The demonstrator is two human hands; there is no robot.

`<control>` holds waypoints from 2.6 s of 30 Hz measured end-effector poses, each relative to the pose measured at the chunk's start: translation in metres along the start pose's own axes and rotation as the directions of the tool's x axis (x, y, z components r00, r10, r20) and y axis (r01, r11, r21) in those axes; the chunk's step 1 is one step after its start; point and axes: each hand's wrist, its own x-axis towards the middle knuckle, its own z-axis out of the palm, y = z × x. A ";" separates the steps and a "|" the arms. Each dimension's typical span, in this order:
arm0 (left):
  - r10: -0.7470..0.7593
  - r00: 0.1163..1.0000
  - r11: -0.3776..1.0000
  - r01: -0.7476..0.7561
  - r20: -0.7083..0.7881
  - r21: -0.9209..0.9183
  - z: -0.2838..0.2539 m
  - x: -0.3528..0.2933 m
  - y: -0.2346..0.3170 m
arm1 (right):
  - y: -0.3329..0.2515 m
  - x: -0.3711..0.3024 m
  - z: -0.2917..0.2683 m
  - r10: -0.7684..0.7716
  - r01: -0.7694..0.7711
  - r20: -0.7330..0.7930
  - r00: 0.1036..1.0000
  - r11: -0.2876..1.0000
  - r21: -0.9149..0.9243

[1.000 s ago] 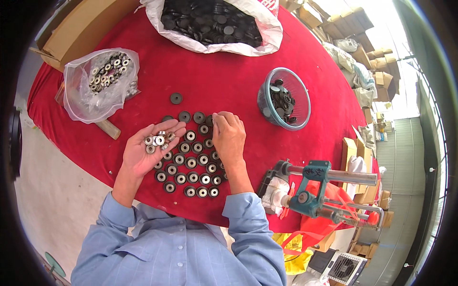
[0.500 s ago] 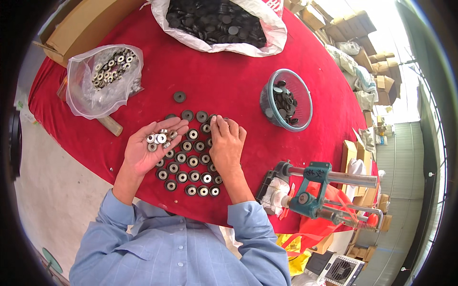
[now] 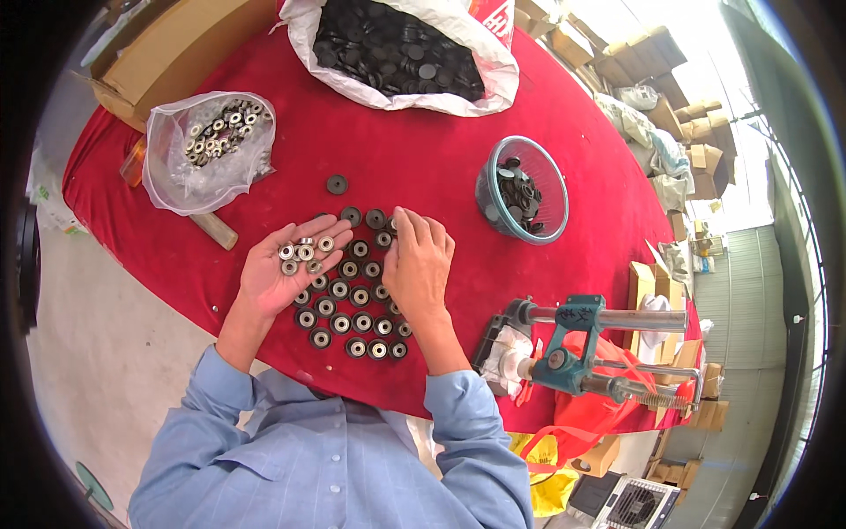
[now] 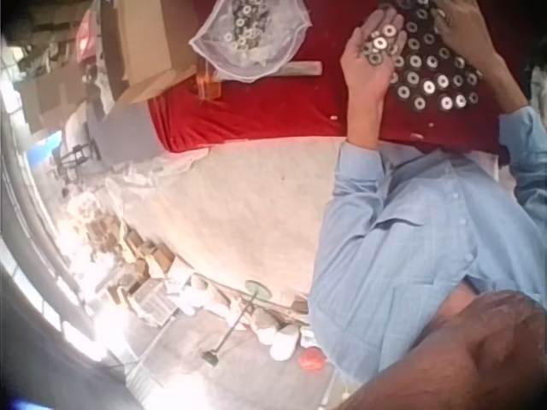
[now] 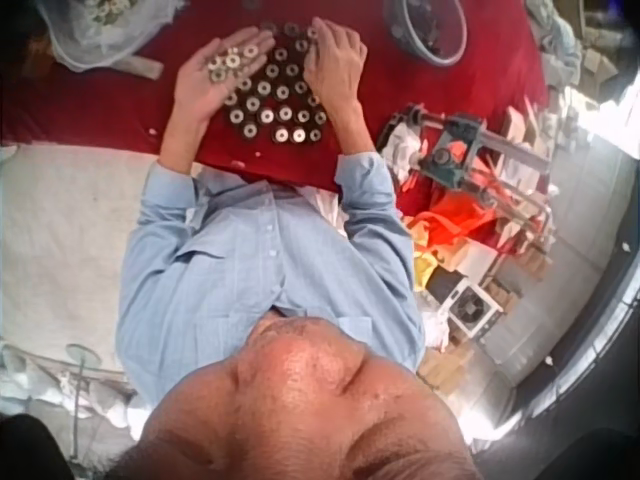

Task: The person places small metal inserts into a grid of dark circular discs on a red table. They then use a rubber mallet to tap the inserts into the discs. The person handles the parts one by one, arranging them in rows.

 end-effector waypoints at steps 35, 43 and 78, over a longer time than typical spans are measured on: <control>0.275 0.959 0.938 -0.284 -0.072 -0.199 -0.015 -0.007 0.010 | 0.004 0.017 0.047 -0.007 0.014 -0.038 0.999 0.980 0.198; 0.282 0.959 0.937 -0.283 -0.036 -0.203 -0.016 -0.007 0.010 | 0.002 0.015 0.045 0.070 -0.060 -0.028 0.997 0.964 0.259; 0.254 0.965 0.966 -0.249 0.071 -0.063 -0.015 -0.005 0.007 | -0.088 0.005 0.022 -0.033 -0.052 0.124 0.992 0.782 0.622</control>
